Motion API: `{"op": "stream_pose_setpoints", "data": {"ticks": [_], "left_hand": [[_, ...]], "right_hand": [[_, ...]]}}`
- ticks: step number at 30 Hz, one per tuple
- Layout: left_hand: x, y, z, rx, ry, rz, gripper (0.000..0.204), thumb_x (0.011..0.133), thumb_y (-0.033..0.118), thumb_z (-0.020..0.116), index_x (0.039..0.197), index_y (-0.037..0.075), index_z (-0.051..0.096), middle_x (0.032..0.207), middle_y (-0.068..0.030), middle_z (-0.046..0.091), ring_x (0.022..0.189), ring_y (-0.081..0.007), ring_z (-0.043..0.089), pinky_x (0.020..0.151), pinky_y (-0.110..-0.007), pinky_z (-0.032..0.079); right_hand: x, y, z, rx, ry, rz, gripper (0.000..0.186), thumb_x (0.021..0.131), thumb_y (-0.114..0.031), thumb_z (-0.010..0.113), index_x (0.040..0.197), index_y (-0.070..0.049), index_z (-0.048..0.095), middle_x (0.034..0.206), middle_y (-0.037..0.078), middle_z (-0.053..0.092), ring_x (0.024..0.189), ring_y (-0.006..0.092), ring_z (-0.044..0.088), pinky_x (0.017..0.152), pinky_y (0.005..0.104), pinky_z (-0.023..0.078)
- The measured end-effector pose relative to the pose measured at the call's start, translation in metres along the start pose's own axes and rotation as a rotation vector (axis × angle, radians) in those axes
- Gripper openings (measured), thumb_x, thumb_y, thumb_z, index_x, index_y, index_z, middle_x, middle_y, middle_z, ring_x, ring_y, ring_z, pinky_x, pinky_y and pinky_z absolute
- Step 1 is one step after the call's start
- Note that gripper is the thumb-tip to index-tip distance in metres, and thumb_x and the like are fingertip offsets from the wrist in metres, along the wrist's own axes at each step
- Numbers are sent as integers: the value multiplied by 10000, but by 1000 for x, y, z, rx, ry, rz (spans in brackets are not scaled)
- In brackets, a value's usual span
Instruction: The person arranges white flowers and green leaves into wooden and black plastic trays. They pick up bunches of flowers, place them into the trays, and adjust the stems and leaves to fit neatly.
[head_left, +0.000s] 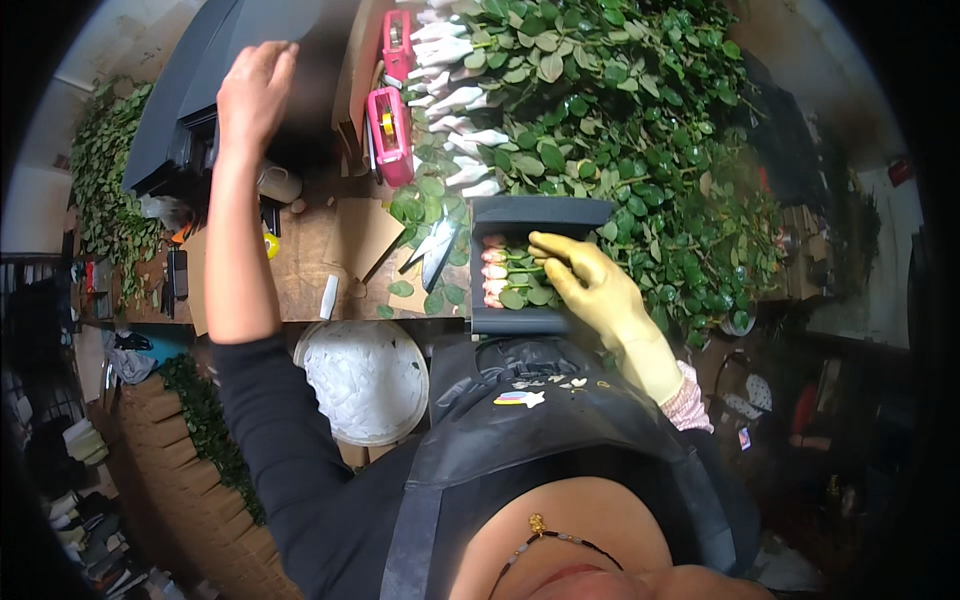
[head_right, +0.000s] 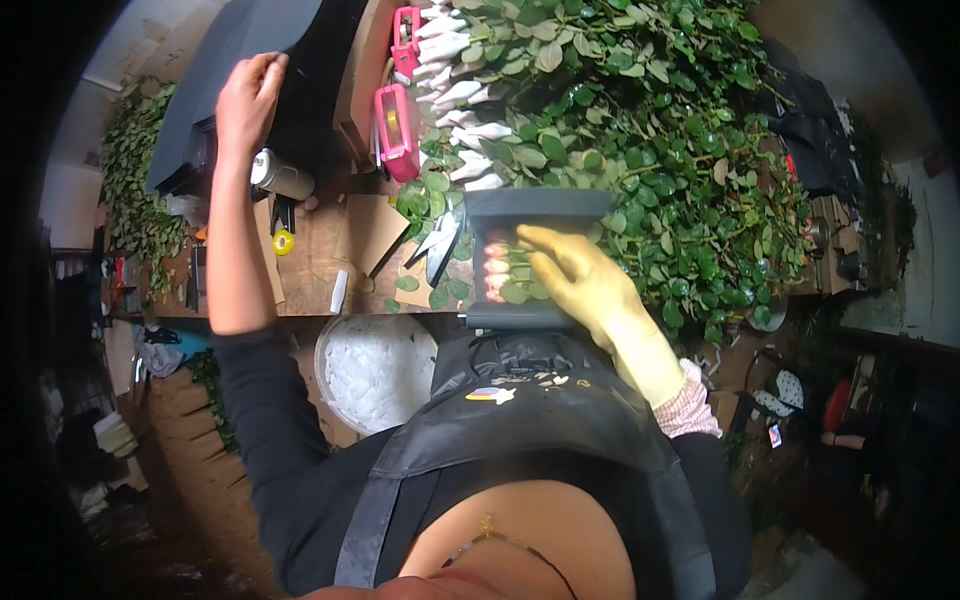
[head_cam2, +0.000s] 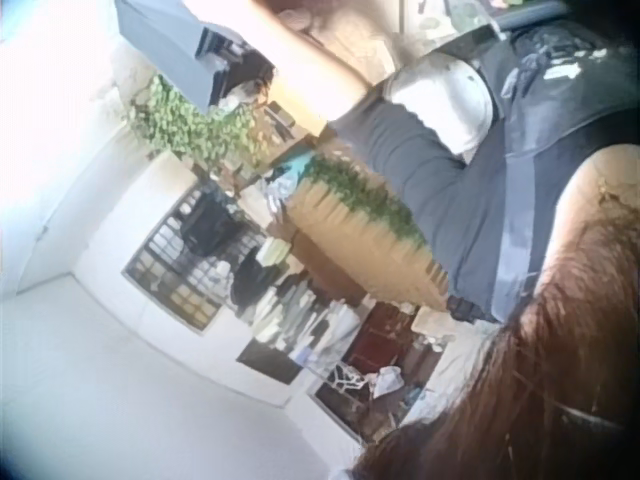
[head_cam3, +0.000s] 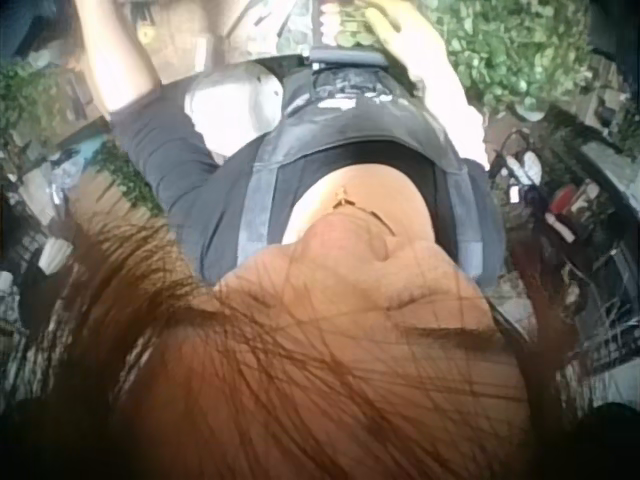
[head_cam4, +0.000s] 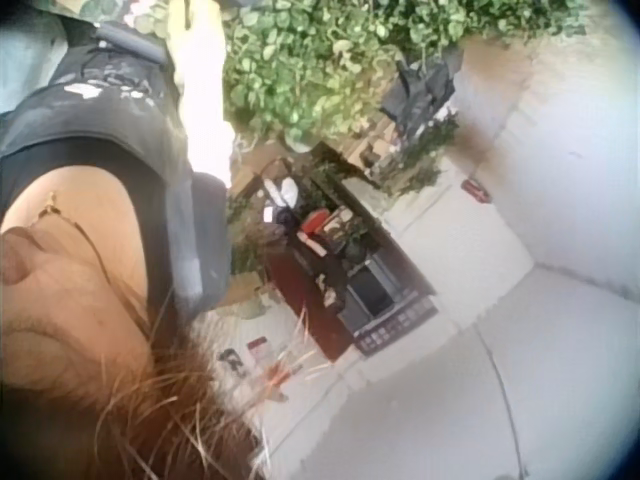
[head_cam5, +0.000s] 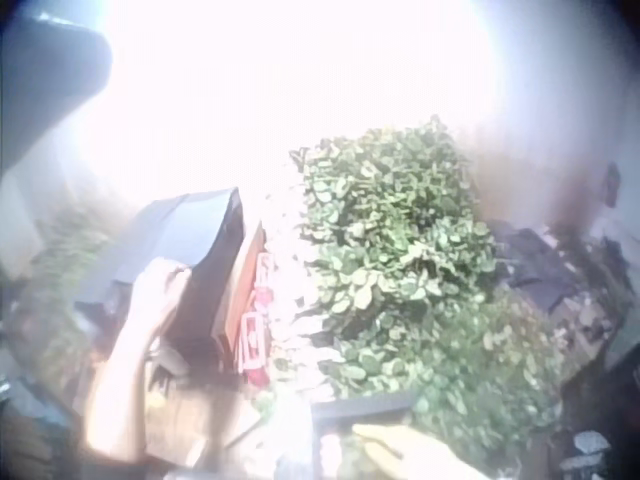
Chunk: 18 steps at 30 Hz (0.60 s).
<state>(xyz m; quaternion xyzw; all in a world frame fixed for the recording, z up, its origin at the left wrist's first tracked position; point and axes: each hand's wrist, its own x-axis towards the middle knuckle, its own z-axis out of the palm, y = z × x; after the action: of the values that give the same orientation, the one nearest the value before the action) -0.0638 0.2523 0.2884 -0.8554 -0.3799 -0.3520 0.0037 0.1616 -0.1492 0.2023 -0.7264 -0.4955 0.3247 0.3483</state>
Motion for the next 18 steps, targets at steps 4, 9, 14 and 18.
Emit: {"op": "stream_pose_setpoints", "data": {"ticks": [4,9,14,18], "left_hand": [[-68,121,-31,-245,465,483,277,827,23,738,1103,23,764,895,-76,683,781,-212,594,705,-285,507],[-193,217,7,-274,17,671,293,832,201,743,1113,119,740,879,24,612,702,-112,552,726,-299,420],[-253,174,63,-543,21,-100,413,842,360,800,1097,46,715,968,-107,670,817,-263,622,774,-389,491],[-313,134,124,-830,-735,-687,344,933,312,763,914,-25,700,800,-43,624,732,-109,546,675,-296,467]], "right_hand": [[26,-5,-18,905,-288,-57,546,1048,-332,594,1441,28,477,1318,191,647,1160,242,665,1009,359,529],[43,-12,-45,892,-288,178,405,986,-289,695,1262,-10,598,1019,32,675,878,121,623,865,291,522],[26,115,-27,477,-10,399,228,970,-256,711,1021,-42,648,868,-5,646,796,100,577,758,280,508],[2,162,-13,415,-95,612,299,978,-286,700,1124,-26,674,965,59,711,881,144,658,805,298,538]]}}
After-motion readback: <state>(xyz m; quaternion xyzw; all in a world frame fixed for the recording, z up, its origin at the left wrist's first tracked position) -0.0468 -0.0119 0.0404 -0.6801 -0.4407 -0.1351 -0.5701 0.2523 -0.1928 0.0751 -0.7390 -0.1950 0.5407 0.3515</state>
